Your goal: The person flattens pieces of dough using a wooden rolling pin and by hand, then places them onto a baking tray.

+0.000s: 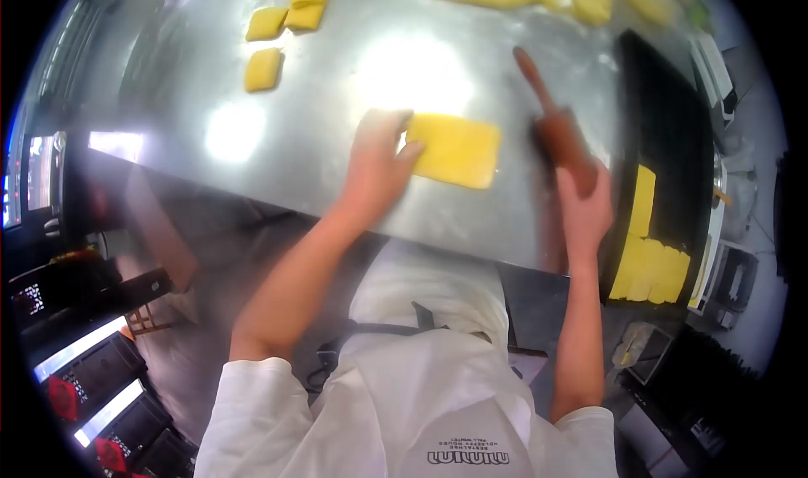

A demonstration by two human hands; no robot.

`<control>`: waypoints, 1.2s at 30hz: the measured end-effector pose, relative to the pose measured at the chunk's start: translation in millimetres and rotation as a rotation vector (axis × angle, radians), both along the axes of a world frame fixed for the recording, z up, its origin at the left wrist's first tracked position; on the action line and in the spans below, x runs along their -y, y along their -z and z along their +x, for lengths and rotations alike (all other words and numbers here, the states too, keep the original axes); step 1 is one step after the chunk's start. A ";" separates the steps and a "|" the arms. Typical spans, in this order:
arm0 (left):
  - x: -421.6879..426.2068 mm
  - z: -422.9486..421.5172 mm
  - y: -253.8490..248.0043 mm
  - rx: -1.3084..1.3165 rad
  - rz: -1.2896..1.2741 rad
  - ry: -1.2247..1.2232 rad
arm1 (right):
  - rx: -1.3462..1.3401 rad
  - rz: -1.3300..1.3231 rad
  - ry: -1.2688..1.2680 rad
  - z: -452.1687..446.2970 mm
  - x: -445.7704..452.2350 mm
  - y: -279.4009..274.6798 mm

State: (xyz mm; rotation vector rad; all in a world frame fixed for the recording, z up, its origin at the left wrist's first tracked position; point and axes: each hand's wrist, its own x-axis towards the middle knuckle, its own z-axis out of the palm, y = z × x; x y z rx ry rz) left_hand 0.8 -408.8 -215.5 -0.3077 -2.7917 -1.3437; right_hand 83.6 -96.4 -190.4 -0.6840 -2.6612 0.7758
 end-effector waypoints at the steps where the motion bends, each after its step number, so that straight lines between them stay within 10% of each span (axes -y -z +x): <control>1: 0.6 -0.3 0.6 0.013 0.034 -0.016 | 0.001 0.003 -0.005 -2.5 1.2 -0.4; 26: 8.0 -0.6 -42.7 0.539 0.390 -0.089 | -0.016 0.121 0.002 -2.8 18.9 6.7; 36: 26.7 -1.7 -45.1 -0.066 0.297 -0.325 | -0.018 -0.255 -0.493 -10.5 24.8 -32.6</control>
